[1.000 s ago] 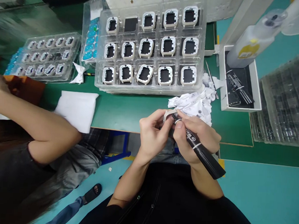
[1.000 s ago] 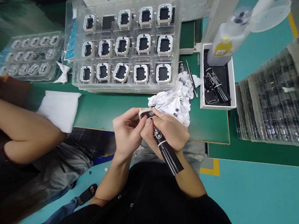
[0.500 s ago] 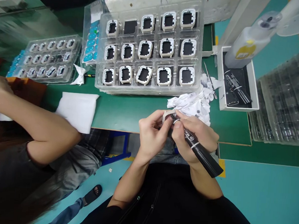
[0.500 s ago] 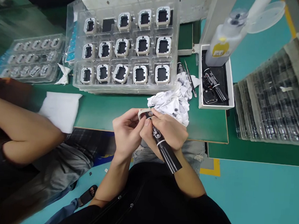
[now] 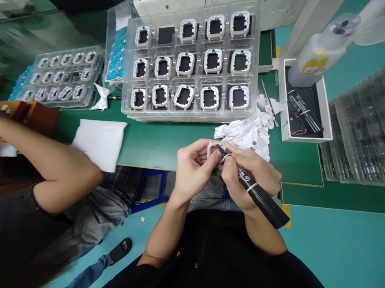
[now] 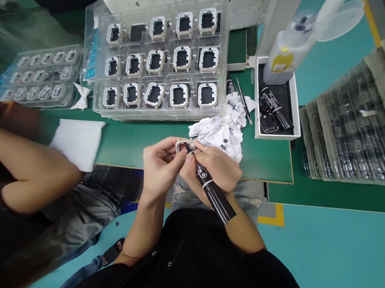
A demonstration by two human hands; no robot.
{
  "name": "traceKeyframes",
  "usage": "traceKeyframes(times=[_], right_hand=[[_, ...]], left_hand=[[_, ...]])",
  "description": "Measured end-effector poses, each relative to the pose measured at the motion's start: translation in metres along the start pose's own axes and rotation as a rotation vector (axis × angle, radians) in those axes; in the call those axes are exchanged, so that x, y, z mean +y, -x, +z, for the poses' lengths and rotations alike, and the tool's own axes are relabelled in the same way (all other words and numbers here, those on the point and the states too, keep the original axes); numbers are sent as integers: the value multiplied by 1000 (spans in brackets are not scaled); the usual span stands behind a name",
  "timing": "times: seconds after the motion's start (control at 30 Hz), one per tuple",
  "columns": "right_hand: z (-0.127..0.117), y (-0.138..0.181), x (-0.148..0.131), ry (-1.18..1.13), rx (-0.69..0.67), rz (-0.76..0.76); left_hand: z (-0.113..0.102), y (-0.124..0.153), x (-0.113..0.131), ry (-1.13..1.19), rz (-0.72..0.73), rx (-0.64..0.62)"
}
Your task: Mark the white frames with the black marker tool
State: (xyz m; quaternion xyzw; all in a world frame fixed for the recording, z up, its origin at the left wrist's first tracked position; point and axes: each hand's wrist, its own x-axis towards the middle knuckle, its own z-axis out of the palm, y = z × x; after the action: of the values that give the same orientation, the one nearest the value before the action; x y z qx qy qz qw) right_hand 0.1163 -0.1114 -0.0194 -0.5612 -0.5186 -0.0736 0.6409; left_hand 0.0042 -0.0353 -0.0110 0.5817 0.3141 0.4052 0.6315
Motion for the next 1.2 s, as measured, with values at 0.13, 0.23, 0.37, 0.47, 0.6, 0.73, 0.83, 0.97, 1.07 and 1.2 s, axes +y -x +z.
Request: traceKeyframes(times=[0.13, 0.23, 0.37, 0.47, 0.6, 0.73, 0.83, 0.97, 1.07, 1.2], right_hand=[[0, 0, 0, 17, 3, 0], [-1, -1, -1, 27, 4, 7], [-1, -1, -2, 41, -16, 13], [-2, -1, -2, 36, -19, 27], [-2, 0, -1, 44, -12, 25], [-2, -1, -1, 50, -16, 19], [-2, -1, -1, 47, -22, 18], [-1, -2, -1, 61, -28, 0], [-2, -2, -1, 78, -24, -10], [-3, -3, -2, 98, -22, -9]], left_hand=[[0, 0, 1, 14, -15, -18], [0, 0, -1, 9, -3, -18], [-1, 1, -4, -1, 9, -20], [-2, 1, -5, -27, 20, -24], [-2, 1, -5, -74, 28, -18], [-2, 2, -6, -107, 27, -8], [-3, 3, -8, -132, 35, -14], [-4, 6, -10, -191, 51, 6], [-4, 7, -10, -257, 59, 17], [-5, 9, -11, -308, 86, 7]])
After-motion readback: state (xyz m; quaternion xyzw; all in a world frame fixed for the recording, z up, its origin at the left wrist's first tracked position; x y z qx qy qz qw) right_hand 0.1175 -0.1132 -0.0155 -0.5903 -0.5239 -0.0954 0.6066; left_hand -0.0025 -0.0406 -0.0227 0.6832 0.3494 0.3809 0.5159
